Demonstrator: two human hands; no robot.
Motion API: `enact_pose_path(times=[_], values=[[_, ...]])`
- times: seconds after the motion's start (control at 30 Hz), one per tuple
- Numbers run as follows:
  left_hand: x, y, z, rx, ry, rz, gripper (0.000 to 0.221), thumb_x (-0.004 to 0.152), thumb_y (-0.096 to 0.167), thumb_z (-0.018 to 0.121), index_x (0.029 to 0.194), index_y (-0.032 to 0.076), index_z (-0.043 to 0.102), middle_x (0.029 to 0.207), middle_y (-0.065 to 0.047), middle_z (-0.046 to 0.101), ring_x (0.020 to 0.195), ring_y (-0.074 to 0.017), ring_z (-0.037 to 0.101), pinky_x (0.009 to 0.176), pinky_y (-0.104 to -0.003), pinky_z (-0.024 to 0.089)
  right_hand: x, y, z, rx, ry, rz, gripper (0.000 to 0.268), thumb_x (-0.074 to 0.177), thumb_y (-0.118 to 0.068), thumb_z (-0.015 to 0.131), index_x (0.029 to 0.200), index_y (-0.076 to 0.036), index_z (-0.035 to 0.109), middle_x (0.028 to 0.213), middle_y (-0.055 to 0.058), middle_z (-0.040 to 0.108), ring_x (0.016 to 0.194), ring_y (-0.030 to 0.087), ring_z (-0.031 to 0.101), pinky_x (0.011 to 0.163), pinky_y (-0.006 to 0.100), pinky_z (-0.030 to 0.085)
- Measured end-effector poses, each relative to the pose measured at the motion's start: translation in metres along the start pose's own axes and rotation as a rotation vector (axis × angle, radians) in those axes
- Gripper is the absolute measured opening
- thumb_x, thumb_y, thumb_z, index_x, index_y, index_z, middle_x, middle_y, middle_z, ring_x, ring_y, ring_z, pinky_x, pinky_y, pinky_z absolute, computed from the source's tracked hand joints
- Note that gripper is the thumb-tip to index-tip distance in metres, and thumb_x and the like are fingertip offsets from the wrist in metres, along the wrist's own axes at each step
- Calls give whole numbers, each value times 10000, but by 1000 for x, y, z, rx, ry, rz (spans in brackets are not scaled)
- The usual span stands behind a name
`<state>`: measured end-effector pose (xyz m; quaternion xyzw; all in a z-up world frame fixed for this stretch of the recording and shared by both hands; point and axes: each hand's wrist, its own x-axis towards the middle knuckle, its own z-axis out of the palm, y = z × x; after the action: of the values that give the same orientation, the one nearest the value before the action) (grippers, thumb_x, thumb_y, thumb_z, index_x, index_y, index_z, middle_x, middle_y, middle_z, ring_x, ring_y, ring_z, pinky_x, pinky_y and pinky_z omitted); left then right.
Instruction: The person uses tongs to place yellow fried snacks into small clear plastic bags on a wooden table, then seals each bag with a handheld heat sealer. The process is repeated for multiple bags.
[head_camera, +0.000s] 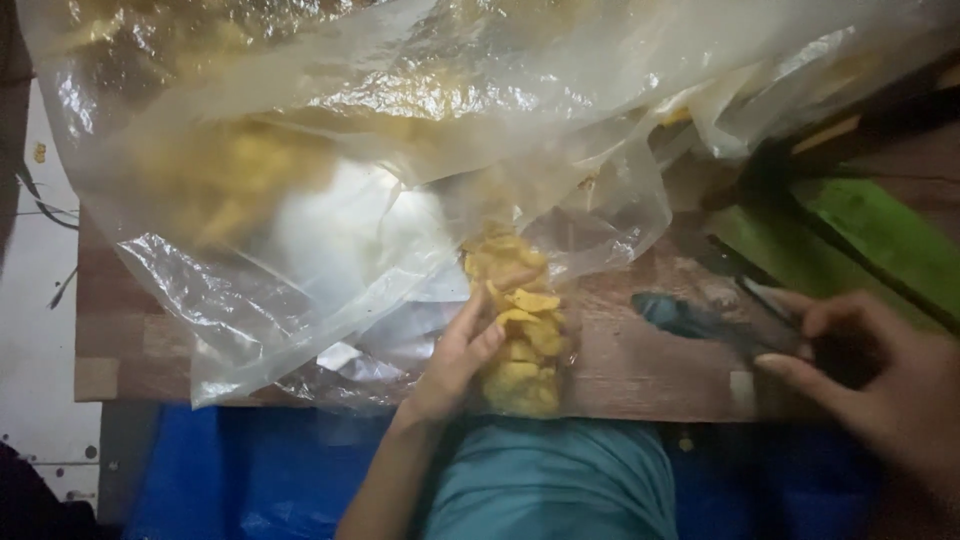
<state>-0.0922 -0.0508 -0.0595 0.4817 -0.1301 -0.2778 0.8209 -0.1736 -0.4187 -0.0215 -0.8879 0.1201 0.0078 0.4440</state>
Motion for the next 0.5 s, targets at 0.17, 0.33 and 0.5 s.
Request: enact_pose_path(times=[0.17,0.33,0.5], values=[[0,-7,-4,-154,3,-38,615,1040,435,492,1461,-11,449,1346,-255,628,1160,-335,679,979,-439,608,2,-12,23,-319,-73,-126,404,633,-217,898,840,-106,569,1419,91,698,1373,155,612,992,262,470],[-3,-21,-11,-240,55,25,603,1063,416,433,1437,-54,491,1347,-263,625,1169,-342,666,963,-434,597,4,-2,52,-390,16,-318,559,669,-262,901,1120,-70,633,1410,95,663,1049,171,667,996,302,501],[-5,-23,-16,-215,60,202,570,1111,450,362,1385,12,603,1422,-170,617,1335,-308,587,1124,-480,477,10,-10,89,-419,105,-483,715,752,-332,849,1320,-16,551,1582,257,503,1275,414,549,1102,466,428]])
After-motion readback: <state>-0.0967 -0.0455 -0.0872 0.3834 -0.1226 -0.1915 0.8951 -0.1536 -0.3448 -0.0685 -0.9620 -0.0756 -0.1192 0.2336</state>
